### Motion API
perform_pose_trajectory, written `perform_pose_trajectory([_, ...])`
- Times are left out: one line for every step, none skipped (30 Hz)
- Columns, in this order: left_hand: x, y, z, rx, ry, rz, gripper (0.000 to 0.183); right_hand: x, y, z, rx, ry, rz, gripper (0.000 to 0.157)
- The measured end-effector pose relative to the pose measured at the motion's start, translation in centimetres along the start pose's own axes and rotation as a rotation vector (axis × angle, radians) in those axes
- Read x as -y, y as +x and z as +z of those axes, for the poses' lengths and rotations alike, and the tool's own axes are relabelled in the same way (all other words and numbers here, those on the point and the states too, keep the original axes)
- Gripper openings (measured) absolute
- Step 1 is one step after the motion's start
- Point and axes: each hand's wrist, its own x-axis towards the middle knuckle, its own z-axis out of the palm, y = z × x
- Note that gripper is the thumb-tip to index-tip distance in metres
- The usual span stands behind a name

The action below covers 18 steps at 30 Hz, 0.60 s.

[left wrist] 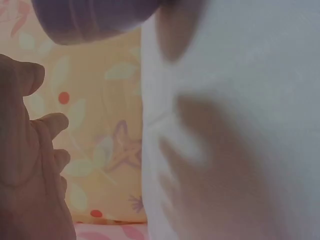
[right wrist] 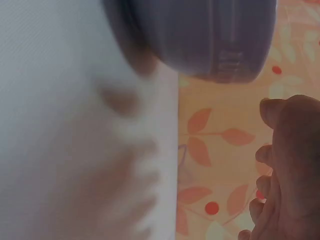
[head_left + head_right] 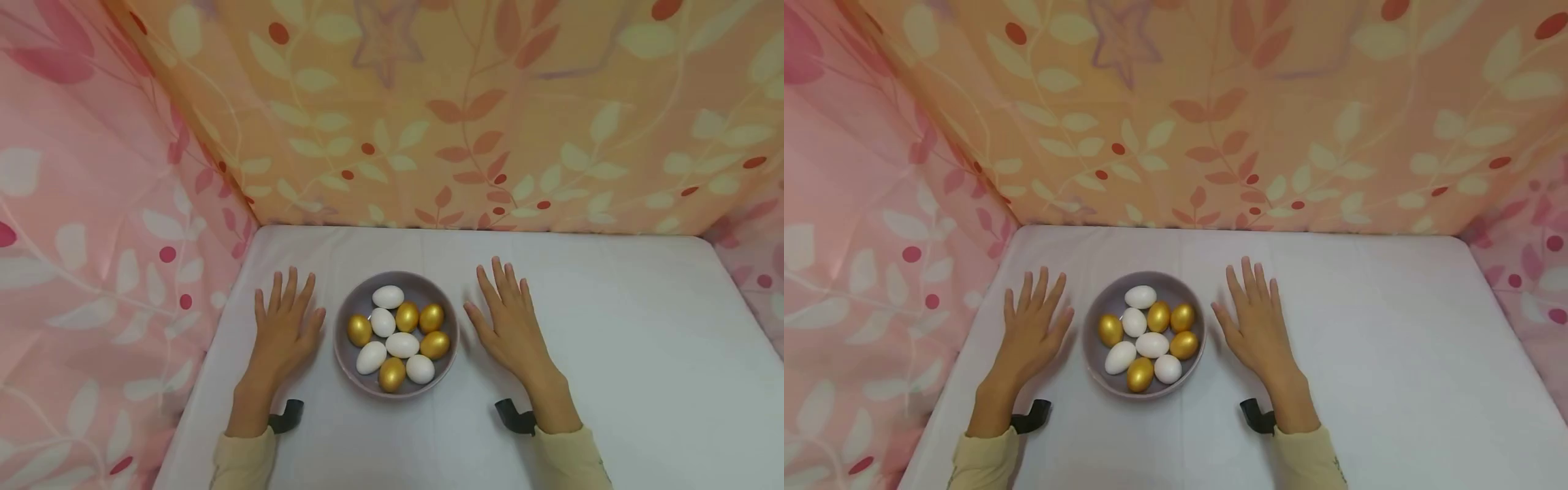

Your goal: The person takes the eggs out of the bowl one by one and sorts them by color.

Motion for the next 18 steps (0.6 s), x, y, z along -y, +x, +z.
perform_pose_trajectory([-0.1, 0.0, -0.1, 0.003, -0.008, 0.001, 0.069, 0.2, 0.1, -0.1, -0.004, -0.005, -0.019, 0.069])
perform_pose_trajectory([-0.2, 0.0, -0.2, 0.007, -0.016, 0.003, 0.07, 0.5, 0.3, -0.3, -0.004, -0.006, -0.038, 0.067])
perform_pose_trajectory([-0.3, 0.0, -0.2, 0.007, -0.025, 0.008, 0.071, 0.7, 0.4, -0.5, -0.002, -0.003, -0.057, 0.065])
perform_pose_trajectory([-0.5, 0.0, -0.3, 0.011, -0.039, 0.013, 0.072, 1.0, 0.6, -0.7, 0.005, 0.002, -0.073, 0.063])
perform_pose_trajectory([-0.6, 0.0, -0.4, 0.016, -0.059, 0.019, 0.072, 1.3, 0.8, -0.9, 0.015, 0.009, -0.09, 0.062])
perform_pose_trajectory([-0.8, 0.1, -0.4, 0.027, -0.083, 0.025, 0.073, 1.6, 1.0, -1.1, 0.027, 0.018, -0.109, 0.062])
perform_pose_trajectory([-1.0, 0.1, -0.5, 0.043, -0.114, 0.03, 0.073, 1.9, 1.1, -1.3, 0.044, 0.026, -0.121, 0.062])
perform_pose_trajectory([-1.1, 0.1, -0.6, 0.061, -0.158, 0.036, 0.071, 2.3, 1.3, -1.5, 0.067, 0.036, -0.129, 0.063])
perform_pose_trajectory([-1.3, 0.0, -0.7, 0.085, -0.213, 0.035, 0.07, 2.6, 1.4, -1.7, 0.088, 0.047, -0.137, 0.064])
perform_pose_trajectory([-1.5, 0.0, -0.7, 0.111, -0.271, 0.031, 0.068, 3.0, 1.7, -2.0, 0.112, 0.057, -0.148, 0.066])
perform_pose_trajectory([-1.7, -0.1, -0.8, 0.136, -0.328, 0.026, 0.067, 3.4, 1.9, -2.2, 0.136, 0.065, -0.161, 0.067])
perform_pose_trajectory([-1.8, -0.1, -0.8, 0.161, -0.384, 0.025, 0.066, 3.7, 2.1, -2.4, 0.157, 0.079, -0.172, 0.068])
perform_pose_trajectory([-2.0, -0.2, -0.8, 0.181, -0.442, 0.028, 0.065, 4.1, 2.3, -2.6, 0.173, 0.089, -0.185, 0.068])
perform_pose_trajectory([-2.2, -0.2, -0.8, 0.198, -0.498, 0.031, 0.064, 4.5, 2.5, -2.8, 0.189, 0.103, -0.198, 0.067])
perform_pose_trajectory([-2.4, -0.2, -0.8, 0.213, -0.545, 0.03, 0.063, 4.9, 2.6, -2.9, 0.204, 0.121, -0.214, 0.065])
perform_pose_trajectory([-2.5, -0.3, -0.8, 0.226, -0.586, 0.032, 0.063, 5.3, 2.7, -3.0, 0.224, 0.145, -0.228, 0.063])
perform_pose_trajectory([-2.6, -0.2, -0.7, 0.236, -0.627, 0.034, 0.063, 5.6, 2.9, -3.2, 0.24, 0.171, -0.242, 0.061])
perform_pose_trajectory([-2.7, -0.1, -0.7, 0.246, -0.666, 0.037, 0.063, 5.9, 3.1, -3.3, 0.256, 0.198, -0.258, 0.058])
